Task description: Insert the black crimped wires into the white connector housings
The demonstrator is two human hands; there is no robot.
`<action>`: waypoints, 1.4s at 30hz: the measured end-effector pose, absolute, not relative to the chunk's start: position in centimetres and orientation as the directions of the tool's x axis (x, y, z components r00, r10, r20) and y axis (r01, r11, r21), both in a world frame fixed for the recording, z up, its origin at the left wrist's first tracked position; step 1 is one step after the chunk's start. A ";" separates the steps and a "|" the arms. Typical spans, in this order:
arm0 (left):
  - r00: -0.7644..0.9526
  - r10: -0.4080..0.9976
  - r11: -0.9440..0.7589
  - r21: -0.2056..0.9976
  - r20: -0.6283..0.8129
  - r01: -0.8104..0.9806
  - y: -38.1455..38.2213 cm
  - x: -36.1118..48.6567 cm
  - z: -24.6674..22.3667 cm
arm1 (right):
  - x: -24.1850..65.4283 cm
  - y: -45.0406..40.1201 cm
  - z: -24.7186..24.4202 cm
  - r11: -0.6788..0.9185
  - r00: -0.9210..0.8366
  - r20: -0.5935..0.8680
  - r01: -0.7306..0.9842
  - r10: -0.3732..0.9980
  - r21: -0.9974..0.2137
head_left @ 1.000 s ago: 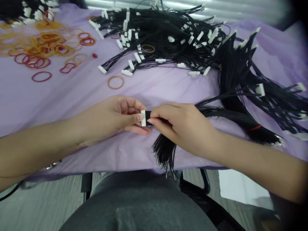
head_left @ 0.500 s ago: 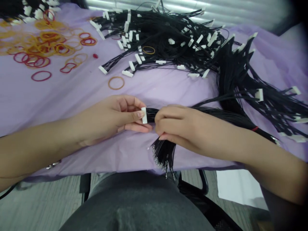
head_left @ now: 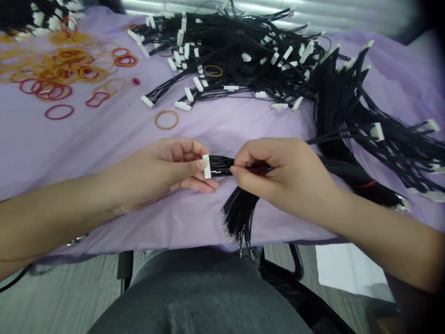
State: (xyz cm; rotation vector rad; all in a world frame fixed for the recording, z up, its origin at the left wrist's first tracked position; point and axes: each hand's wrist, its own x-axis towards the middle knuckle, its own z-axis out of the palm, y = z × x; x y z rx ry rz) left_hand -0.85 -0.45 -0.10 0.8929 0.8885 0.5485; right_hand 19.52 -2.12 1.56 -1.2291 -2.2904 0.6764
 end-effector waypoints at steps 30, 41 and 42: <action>0.555 0.715 0.546 0.836 -0.426 -0.062 -0.4 -0.8 0.0 | 19.5 -1.7 0.7 0.533 -0.558 0.164 0.602 0.813 -0.594; 0.525 0.718 0.546 0.838 -0.457 -0.017 -0.7 -0.9 -0.3 | 18.9 -1.6 -0.3 0.652 -0.633 0.235 0.577 0.738 -0.491; 0.523 0.713 0.553 0.833 -0.467 -0.010 -0.8 -1.0 -0.2 | 19.2 -1.5 0.0 0.681 -0.649 0.270 0.543 0.712 -0.490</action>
